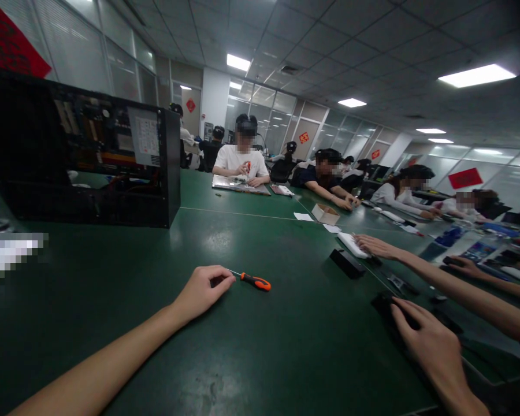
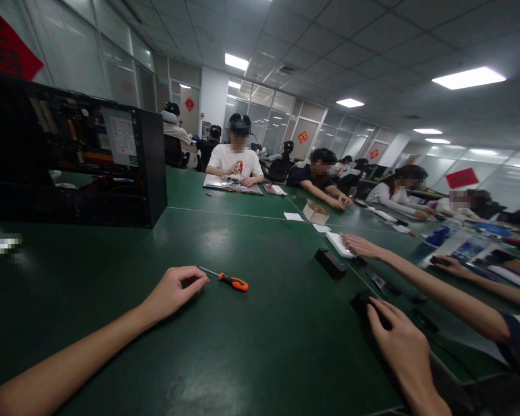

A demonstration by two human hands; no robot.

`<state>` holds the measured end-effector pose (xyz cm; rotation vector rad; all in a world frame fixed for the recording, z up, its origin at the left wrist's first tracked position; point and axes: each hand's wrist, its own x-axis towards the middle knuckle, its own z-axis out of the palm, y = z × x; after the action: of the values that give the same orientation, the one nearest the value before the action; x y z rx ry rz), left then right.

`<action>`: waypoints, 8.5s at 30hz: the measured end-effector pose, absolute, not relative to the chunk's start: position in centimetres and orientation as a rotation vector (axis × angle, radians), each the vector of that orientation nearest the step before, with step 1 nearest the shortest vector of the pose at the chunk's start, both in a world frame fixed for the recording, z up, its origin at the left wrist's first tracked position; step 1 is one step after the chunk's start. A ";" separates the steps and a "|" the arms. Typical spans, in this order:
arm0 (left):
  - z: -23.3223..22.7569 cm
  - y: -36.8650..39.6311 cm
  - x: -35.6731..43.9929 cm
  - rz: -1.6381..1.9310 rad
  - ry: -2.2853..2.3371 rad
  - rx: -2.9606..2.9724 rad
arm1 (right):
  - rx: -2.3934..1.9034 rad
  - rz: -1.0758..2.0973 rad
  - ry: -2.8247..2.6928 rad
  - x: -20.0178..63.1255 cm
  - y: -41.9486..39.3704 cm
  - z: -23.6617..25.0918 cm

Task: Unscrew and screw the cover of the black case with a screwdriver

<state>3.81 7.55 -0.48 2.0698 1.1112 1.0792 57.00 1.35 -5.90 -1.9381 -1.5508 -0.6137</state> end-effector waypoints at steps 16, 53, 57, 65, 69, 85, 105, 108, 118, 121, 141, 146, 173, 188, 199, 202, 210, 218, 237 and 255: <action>-0.6 7.4 3.8 1.087 1.098 2.065 | -2.126 -0.511 -1.628 56.1 0.8 -5.7; -0.4 7.2 4.0 1.049 1.088 2.097 | -2.015 -0.809 -1.946 55.0 2.6 -5.6; -0.2 7.1 4.0 1.036 1.079 2.110 | -1.994 -0.801 -1.984 55.3 2.6 -5.7; -0.6 7.2 3.9 1.048 1.068 2.121 | -2.042 -0.597 -1.971 56.7 3.3 -5.5; -0.6 7.2 3.9 1.052 1.068 2.128 | -2.028 -0.518 -1.972 57.3 3.7 -5.5; -0.7 7.3 3.9 1.040 1.062 2.124 | -1.976 -0.679 -2.102 58.0 3.7 -6.3; -0.4 7.1 4.0 1.040 1.056 2.135 | -2.139 -0.596 -2.014 57.1 4.4 -5.5; -0.6 7.1 3.9 1.046 1.049 2.129 | -2.252 -0.637 -1.965 56.5 5.8 -4.1; -0.7 7.5 3.7 1.068 1.087 2.100 | -2.310 -0.314 -1.861 48.5 17.0 -0.6; -0.5 7.5 3.6 1.078 1.104 2.053 | -2.181 -0.320 -1.896 44.3 17.2 -1.9; -0.8 7.4 3.8 1.173 0.967 1.890 | -0.734 0.286 -2.388 26.0 7.8 -0.3; 0.1 5.9 5.1 1.015 1.037 2.056 | -1.036 0.387 -2.356 30.2 10.6 -0.9; 0.6 6.5 5.2 0.793 1.093 2.058 | -0.792 0.392 -2.608 26.2 9.8 14.8; 0.6 6.7 5.1 0.761 1.110 2.093 | -0.761 0.416 -2.613 26.9 10.1 14.6; 0.8 6.5 4.9 0.756 1.101 2.101 | -0.844 0.411 -2.698 26.6 9.3 15.0; 0.8 6.7 4.8 0.752 1.129 2.100 | -0.939 0.355 -2.701 26.9 9.1 14.9; 0.9 6.8 4.2 0.685 1.121 2.155 | -0.743 0.448 -2.653 26.6 8.7 15.2; 0.8 6.8 4.1 0.699 1.084 2.164 | -0.591 0.496 -2.677 25.7 8.5 14.6; 0.9 7.0 3.7 0.682 1.075 2.166 | -0.588 0.507 -2.715 25.3 8.5 14.3; 8.7 10.0 -11.2 2.182 0.436 0.367 | -0.568 0.442 -2.742 25.3 8.2 14.6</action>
<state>-11.18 10.02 8.65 0.3673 0.4358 2.1819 25.28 8.15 14.60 -0.5684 -2.7421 0.4419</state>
